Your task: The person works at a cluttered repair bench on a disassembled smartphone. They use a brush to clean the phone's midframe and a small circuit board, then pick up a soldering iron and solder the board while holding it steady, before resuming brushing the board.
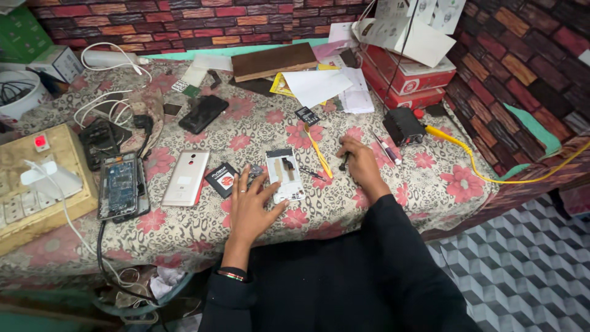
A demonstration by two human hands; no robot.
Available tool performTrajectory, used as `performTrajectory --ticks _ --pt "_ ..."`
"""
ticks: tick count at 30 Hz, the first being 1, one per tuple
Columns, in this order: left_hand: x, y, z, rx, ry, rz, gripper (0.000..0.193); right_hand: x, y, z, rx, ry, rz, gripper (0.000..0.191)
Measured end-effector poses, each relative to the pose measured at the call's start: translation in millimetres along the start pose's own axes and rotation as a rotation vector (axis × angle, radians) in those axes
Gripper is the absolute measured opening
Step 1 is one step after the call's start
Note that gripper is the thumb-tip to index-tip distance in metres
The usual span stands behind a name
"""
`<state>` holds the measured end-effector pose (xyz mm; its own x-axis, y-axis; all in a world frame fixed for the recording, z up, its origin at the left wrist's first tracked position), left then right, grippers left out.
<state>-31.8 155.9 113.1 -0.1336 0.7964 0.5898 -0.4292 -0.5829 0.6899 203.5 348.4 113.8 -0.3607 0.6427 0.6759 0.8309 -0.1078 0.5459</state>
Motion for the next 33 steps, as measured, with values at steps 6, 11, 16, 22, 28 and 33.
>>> performTrajectory --ticks 6,11,16,22,28,33 --pt "0.0 -4.1 -4.2 -0.001 0.04 -0.041 0.049 8.3 -20.3 -22.7 -0.102 -0.19 -0.072 0.023" --pt "-0.3 -1.1 -2.6 -0.008 -0.012 -0.008 0.05 10.9 -36.6 -39.4 -0.23 -0.226 -0.172 0.044" --pt "-0.6 -2.7 -5.0 -0.023 -0.027 -0.006 0.049 16.0 -17.6 -29.6 -0.233 -0.254 -0.081 0.036" --pt "-1.7 -6.8 -12.2 -0.073 0.031 -0.033 0.049 -18.0 6.4 -29.3 0.115 -0.386 -0.226 0.028" --pt "-0.9 -9.0 -15.9 -0.102 0.062 -0.079 0.048 -52.0 9.5 -46.1 0.04 -0.423 -0.515 0.028" --pt "-0.7 -6.5 -16.2 -0.112 0.041 -0.058 0.049 -45.4 7.7 -74.8 0.005 -0.202 -0.566 0.026"
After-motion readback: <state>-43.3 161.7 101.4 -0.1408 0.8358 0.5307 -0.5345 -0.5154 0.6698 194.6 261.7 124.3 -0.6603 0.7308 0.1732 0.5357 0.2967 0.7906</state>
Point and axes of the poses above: each hand's wrist, its own x-axis towards the middle knuckle, its own y-axis out of the back of the hand, z = x × y, the point moved 9 cm from there along x, towards the middle knuckle, and after that the axes turned 5 degrees about z, right-handed, at the moved point
